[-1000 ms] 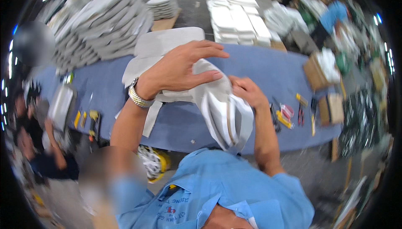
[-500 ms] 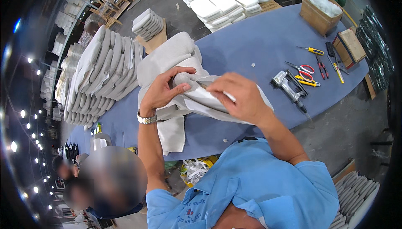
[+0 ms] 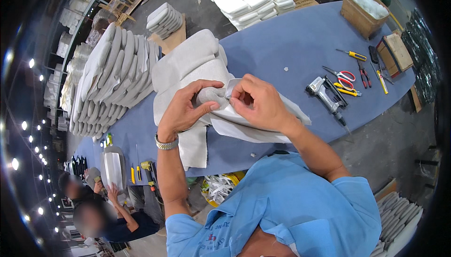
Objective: The person covers a cushion with fabric, trims excess material with scissors, and secures the fabric using a staple gun. They repeat this process on multiple cushions, folding and stapling the fabric edges to the cushion base.
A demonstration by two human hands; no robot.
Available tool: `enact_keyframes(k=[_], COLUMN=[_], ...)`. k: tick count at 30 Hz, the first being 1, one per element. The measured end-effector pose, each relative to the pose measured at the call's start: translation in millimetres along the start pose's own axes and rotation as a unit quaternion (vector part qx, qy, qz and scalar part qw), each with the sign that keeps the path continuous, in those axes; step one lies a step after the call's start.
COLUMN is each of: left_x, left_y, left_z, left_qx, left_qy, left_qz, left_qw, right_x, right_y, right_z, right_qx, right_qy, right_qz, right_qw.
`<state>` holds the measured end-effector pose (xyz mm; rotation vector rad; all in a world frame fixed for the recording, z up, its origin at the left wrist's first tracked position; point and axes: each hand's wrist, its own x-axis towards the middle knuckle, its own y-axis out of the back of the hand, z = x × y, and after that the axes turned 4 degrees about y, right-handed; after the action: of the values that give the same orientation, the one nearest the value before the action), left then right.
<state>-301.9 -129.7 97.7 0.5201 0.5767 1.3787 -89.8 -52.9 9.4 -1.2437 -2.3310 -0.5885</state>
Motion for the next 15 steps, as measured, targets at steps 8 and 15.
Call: enact_keyframes(k=[8, 15], left_x=[-5.8, -8.6], left_y=[-12.0, -17.4], left_z=[-5.0, -3.6], left_qx=[0.029, 0.073], left_qy=[-0.048, -0.079], left_qz=[0.039, 0.064], left_qw=[0.998, 0.992], right_x=[5.9, -9.9], right_y=[5.6, 3.4], right_z=[-12.8, -25.5], right_qx=[0.005, -0.088], right_qy=[-0.061, -0.079], right_qz=[0.018, -0.024], right_qw=[0.998, 0.993])
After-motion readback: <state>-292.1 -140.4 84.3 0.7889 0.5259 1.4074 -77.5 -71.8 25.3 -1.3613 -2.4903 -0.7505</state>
